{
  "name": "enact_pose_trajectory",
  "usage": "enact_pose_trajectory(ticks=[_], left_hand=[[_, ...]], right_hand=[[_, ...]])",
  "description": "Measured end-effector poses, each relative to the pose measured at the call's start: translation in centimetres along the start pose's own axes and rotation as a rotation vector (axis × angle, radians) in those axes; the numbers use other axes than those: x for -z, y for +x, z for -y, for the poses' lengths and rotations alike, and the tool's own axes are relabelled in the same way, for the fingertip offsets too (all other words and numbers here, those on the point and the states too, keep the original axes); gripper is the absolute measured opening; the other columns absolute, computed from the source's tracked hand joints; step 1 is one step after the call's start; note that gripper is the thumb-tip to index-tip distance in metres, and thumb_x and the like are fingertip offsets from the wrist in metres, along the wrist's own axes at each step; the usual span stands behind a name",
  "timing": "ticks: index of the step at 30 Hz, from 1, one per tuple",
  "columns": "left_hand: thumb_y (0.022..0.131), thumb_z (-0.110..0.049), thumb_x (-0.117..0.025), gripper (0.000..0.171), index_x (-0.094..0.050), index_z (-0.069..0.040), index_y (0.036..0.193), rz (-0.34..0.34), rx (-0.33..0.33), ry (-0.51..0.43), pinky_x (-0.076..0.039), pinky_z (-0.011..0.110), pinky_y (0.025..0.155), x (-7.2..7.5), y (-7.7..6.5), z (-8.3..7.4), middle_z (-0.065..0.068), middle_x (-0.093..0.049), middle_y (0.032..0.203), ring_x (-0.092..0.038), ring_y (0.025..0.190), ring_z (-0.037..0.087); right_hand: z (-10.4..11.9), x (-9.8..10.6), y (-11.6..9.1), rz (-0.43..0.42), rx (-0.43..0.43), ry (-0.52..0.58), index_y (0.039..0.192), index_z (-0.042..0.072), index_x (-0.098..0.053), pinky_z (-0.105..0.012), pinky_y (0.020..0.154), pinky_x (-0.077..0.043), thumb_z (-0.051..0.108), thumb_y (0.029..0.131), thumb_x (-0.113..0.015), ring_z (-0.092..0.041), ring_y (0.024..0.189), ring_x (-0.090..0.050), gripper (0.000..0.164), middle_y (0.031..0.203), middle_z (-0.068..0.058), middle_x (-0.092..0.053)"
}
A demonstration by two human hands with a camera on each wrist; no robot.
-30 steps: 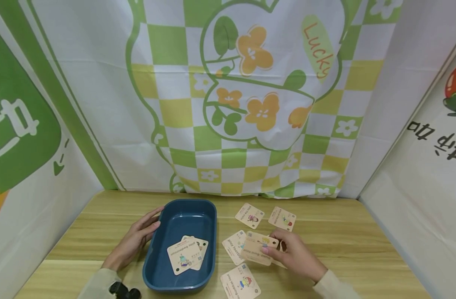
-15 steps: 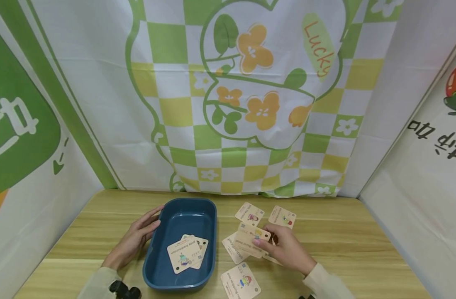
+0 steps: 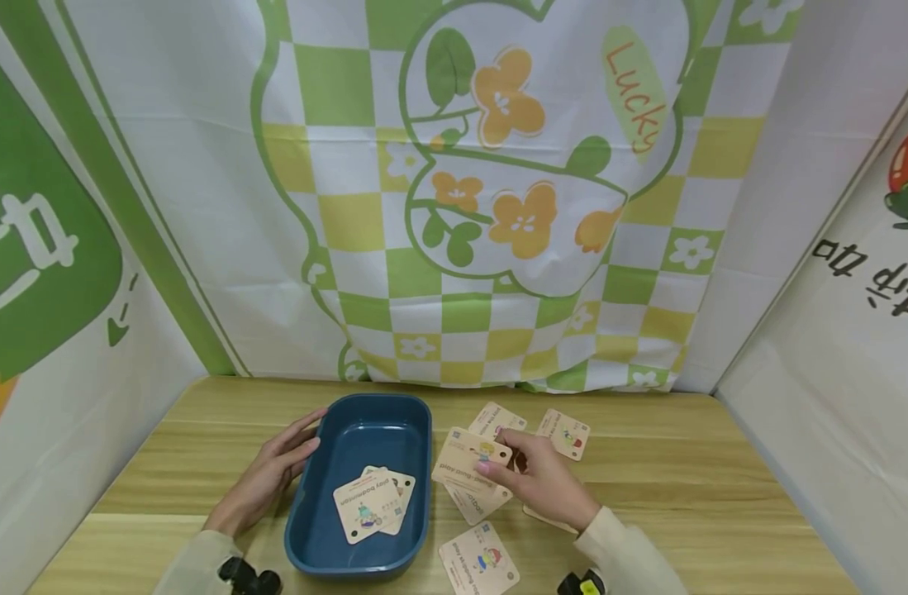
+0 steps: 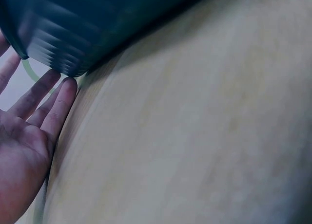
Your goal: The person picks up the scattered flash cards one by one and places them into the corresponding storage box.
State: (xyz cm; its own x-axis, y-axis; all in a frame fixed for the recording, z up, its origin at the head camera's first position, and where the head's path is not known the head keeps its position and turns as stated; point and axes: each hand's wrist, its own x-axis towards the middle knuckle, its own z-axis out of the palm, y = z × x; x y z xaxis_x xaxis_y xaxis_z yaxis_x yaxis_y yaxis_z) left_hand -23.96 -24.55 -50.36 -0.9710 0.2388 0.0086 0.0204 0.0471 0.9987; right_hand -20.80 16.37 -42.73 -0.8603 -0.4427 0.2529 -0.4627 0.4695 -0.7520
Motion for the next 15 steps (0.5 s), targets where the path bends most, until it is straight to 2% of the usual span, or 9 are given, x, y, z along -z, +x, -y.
enact_pose_trajectory(ticks=[3, 6, 11, 15], left_hand=[[0.108, -0.029, -0.052, 0.062, -0.026, -0.010, 0.162, -0.001, 0.007, 0.007, -0.048, 0.020, 0.097, 0.0, 0.0, -0.1, 0.026, -0.024, 0.161, -0.056, 0.120, 0.001], [0.108, -0.029, -0.052, 0.062, -0.026, -0.010, 0.162, -0.003, 0.011, 0.011, -0.049, 0.020, 0.097, 0.0, 0.0, -0.2, 0.027, -0.025, 0.161, -0.055, 0.124, 0.009], [0.108, -0.029, -0.051, 0.062, -0.026, -0.010, 0.162, -0.007, 0.012, 0.011, -0.049, 0.020, 0.096, 0.0, -0.1, -0.4, 0.028, -0.026, 0.160, -0.051, 0.132, 0.025], [0.108, -0.028, -0.051, 0.062, -0.026, -0.010, 0.162, -0.010, 0.015, 0.009, -0.049, 0.020, 0.096, 0.0, -0.1, -0.4, 0.028, -0.026, 0.160, -0.051, 0.133, 0.025]], right_hand=[[0.4, -0.4, 0.5, 0.010, 0.025, 0.013, 0.084, 0.020, -0.061, -0.021, 0.056, -0.037, 0.037, 0.096, -0.071, -0.007, 0.060, -0.042, 0.024, 0.071, -0.002, -0.052], [0.8, -0.9, 0.9, 0.024, 0.049, 0.048, 0.084, 0.020, -0.061, -0.022, 0.055, -0.037, 0.035, 0.096, -0.071, -0.007, 0.058, -0.041, 0.021, 0.071, 0.007, -0.050], [1.3, -1.6, 1.5, 0.029, 0.082, 0.058, 0.084, 0.021, -0.061, -0.024, 0.057, -0.038, 0.033, 0.096, -0.072, -0.007, 0.060, -0.041, 0.020, 0.073, 0.007, -0.050], [1.7, -2.0, 1.9, 0.024, 0.111, 0.031, 0.080, 0.021, -0.057, -0.023, 0.058, -0.038, 0.032, 0.095, -0.073, -0.006, 0.062, -0.041, 0.024, 0.073, 0.009, -0.047]])
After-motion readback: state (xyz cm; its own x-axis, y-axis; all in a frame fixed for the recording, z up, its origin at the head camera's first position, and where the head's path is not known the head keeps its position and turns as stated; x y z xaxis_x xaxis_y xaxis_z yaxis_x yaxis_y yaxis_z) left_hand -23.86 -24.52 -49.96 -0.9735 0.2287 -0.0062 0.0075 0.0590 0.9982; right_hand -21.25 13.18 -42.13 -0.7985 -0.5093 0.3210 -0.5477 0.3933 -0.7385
